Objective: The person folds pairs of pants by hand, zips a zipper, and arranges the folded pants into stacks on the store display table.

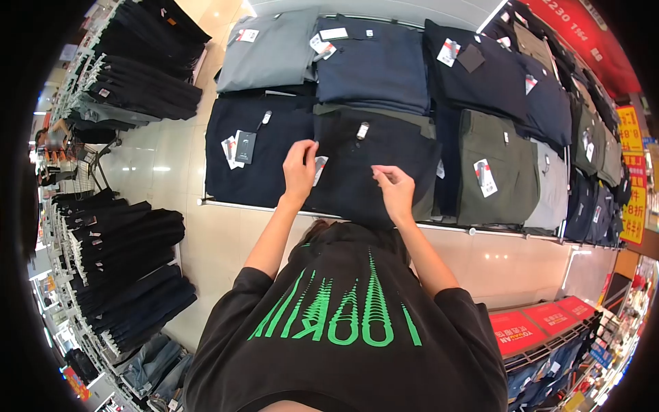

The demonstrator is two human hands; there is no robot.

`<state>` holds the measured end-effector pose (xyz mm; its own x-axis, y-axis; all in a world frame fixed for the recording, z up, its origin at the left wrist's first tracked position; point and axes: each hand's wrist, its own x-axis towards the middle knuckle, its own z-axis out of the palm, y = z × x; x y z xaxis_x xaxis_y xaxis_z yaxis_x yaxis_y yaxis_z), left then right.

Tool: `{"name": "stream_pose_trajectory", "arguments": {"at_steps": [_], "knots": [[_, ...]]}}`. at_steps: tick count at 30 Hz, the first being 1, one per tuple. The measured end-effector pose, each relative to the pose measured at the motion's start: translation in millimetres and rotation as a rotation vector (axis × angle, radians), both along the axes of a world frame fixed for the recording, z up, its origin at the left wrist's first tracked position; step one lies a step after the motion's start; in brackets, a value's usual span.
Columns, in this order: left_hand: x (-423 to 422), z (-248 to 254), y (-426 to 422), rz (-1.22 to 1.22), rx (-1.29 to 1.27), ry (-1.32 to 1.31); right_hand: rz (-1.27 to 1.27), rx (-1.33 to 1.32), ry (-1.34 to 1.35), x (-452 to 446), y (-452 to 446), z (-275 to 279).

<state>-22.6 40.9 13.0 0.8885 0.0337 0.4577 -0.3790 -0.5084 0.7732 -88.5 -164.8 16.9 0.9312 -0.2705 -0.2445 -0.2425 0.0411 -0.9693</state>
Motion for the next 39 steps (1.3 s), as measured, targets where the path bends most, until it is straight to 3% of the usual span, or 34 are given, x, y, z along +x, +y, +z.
{"name": "stream_pose_trajectory", "arguments": {"at_steps": [3, 16, 28, 32, 34, 37, 39], "knots": [[-18.8, -3.3, -20.9, -0.120, 0.090, -0.149, 0.042, 0.022, 0.009, 0.3, -5.9, 0.7], [-39.8, -5.4, -48.4, -0.205, 0.199, -0.158, 0.023, 0.088, -0.009, -6.3, -21.5, -3.9], [2.7, -10.7, -2.2, 0.167, -0.111, 0.313, -0.085, 0.107, -0.017, -5.7, -3.4, 15.8], [22.4, -4.8, 13.8, 0.121, -0.221, 0.425, -0.142, 0.100, -0.024, -9.2, 0.0, 13.4], [38.4, -23.6, 21.7, 0.115, -0.171, 0.347, -0.174, 0.087, -0.024, -12.0, 0.1, 13.0], [62.0, -33.8, 26.1, 0.075, -0.209, 0.486, -0.224, 0.048, -0.022, -18.6, -1.5, 12.4], [77.3, -34.0, 25.0, 0.060, -0.099, 0.554, -0.249, 0.017, -0.028, -23.8, -4.4, 10.9]]}}
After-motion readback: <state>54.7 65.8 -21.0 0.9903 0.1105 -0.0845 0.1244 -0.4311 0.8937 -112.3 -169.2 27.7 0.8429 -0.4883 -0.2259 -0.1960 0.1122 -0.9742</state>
